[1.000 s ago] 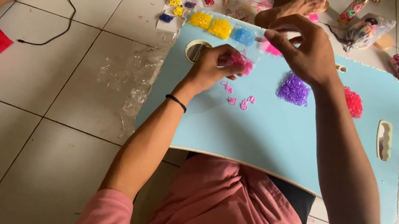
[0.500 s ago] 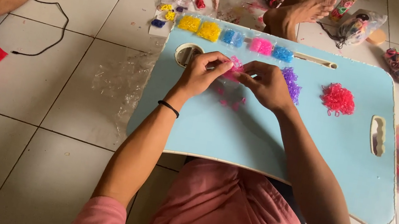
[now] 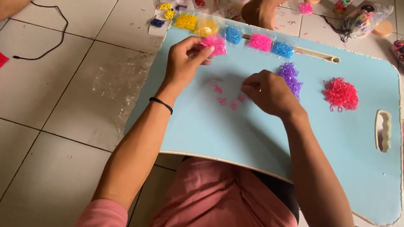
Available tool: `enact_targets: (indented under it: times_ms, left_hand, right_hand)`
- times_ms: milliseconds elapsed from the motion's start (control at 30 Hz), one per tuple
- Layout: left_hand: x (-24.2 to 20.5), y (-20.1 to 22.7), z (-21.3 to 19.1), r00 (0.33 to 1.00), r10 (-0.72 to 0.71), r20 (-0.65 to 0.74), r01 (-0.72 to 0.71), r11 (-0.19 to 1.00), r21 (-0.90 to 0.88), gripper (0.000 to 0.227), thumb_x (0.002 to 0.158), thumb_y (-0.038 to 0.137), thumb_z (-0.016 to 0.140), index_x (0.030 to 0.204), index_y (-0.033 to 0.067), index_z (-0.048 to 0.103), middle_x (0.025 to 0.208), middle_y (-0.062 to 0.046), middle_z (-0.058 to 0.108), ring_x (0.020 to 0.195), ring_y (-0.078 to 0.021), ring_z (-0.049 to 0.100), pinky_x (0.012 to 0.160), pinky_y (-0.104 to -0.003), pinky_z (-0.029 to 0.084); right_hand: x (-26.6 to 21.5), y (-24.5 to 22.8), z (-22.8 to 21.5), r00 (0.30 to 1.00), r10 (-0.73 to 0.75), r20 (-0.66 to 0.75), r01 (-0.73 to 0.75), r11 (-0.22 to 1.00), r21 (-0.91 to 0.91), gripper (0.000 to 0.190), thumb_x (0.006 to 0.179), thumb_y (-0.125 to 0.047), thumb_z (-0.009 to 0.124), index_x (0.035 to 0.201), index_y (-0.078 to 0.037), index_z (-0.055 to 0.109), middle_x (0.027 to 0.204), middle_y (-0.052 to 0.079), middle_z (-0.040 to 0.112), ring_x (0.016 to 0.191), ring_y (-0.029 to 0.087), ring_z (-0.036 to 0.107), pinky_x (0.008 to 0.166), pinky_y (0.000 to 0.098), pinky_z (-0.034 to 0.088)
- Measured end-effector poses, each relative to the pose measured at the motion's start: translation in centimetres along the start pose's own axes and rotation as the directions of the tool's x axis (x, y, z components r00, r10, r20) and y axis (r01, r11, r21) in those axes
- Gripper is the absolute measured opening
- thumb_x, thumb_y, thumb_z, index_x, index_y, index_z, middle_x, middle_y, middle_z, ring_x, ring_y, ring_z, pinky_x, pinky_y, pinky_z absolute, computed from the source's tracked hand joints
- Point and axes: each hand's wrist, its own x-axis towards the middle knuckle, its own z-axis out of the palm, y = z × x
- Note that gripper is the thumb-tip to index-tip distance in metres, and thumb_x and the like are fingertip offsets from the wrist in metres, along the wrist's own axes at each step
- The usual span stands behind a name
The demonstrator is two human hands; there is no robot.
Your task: Sorting and packaging small colorful rubber bands into clear plastic bags on a portable desk.
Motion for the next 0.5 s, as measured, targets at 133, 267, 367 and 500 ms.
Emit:
enact_targets:
  times_ms: [133,267,367,500]
  left_hand:
    - [0.1,0.1,-0.3,0.995,-0.048,-0.084,0.045,0.998,-0.031,0.029,0.094,0.022,0.079,0.109,-0.0018,0.069,0.092,-0.015,0.070,0.081,-0.0193,0.075,0.074,-0.032,0.070]
    - [0.4,1.0,-0.6,0.988,-0.082,-0.128,0.082,0.997,-0.007,0.030,0.095,0.023,0.076,0.112,-0.0008,0.068,0.089,-0.012,0.070,0.077,-0.0158,0.074,0.071,-0.028,0.069]
    - [0.2,1.3,-0.5,0.991,-0.091,-0.101,0.095,0.995,0.034,0.028,0.096,0.025,0.074,0.111,0.0029,0.067,0.084,-0.010,0.071,0.071,-0.0121,0.073,0.067,-0.025,0.067]
    - [0.6,1.0,-0.3,0.991,-0.080,-0.110,0.080,0.997,0.001,0.026,0.095,0.026,0.076,0.108,0.0058,0.069,0.084,-0.011,0.073,0.071,-0.0126,0.075,0.066,-0.023,0.067]
  right_hand:
    - [-0.4,-2.9,2.0,0.994,-0.087,0.072,0.085,0.996,0.030,0.023,0.093,-0.018,0.071,0.112,-0.010,0.079,0.103,0.017,0.076,0.102,0.037,0.072,0.093,0.0486,0.056]
    - [2.5,-2.2,4.0,0.887,-0.458,-0.063,0.453,0.888,-0.077,0.030,0.100,-0.031,0.069,0.119,-0.009,0.074,0.114,0.013,0.069,0.114,0.034,0.065,0.091,0.0461,0.055]
    - [1.3,-1.4,5.3,0.743,-0.661,-0.100,0.646,0.749,-0.148,0.039,0.105,-0.033,0.064,0.125,0.000,0.068,0.125,0.019,0.064,0.127,0.039,0.060,0.097,0.0487,0.054]
    - [-3.4,-1.9,3.5,0.639,-0.768,-0.051,0.743,0.632,-0.221,0.039,0.107,-0.028,0.061,0.121,0.008,0.067,0.120,0.022,0.065,0.122,0.040,0.063,0.094,0.0440,0.056]
